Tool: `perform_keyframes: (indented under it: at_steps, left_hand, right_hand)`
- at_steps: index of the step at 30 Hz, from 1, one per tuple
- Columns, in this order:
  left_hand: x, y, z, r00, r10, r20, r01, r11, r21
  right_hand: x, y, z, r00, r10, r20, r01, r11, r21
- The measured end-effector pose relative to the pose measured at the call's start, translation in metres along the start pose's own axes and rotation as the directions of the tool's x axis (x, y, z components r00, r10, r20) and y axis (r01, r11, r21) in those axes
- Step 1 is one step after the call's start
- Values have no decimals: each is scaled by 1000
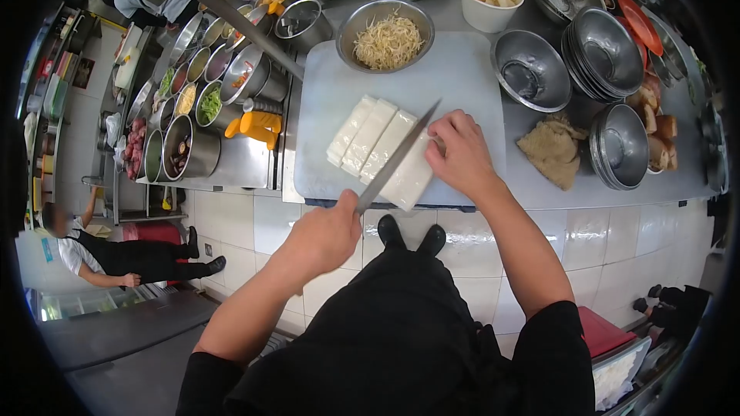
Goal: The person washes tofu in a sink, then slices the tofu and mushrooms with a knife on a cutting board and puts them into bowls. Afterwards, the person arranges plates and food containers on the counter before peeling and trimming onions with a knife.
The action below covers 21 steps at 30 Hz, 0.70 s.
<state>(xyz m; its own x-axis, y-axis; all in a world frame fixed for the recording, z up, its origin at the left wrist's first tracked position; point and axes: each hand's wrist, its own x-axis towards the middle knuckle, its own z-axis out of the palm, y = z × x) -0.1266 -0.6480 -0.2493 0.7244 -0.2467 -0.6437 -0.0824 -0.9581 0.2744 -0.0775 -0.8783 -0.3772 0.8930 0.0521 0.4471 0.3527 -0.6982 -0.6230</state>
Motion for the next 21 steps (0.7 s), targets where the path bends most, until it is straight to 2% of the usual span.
perform_keyframes:
  at_steps: [5,8,10,12,16,19,21]
  left_hand:
    - [-18,11,11,997,-40,71,37,998,45]
    - [30,2,50,994,68,-83,-71,997,-33]
    - [45,11,45,998,28,-48,-27,1000,4]
    - [41,12,39,1000,-22,4,22,1000,-13]
    - [37,-2,54,997,53,-61,-56,997,-54]
    - [-2,-5,31,999,3,-33,-4,999,-49]
    - [-18,-17,27,996,-15,-88,12,1000,-27]
  right_hand:
    - [-7,10,6,997,-79,13,79,995,-68]
    - [-6,18,5,996,-91,16,92,995,-25]
    - [-5,14,4,996,-90,-4,89,994,-58]
    - [-8,12,5,996,-85,1,85,993,-78]
    - [-10,12,8,995,-95,-1,94,990,-103]
    - [-7,16,7,997,-68,33,71,994,-88]
    - [-6,11,3,999,-35,26,36,997,-66]
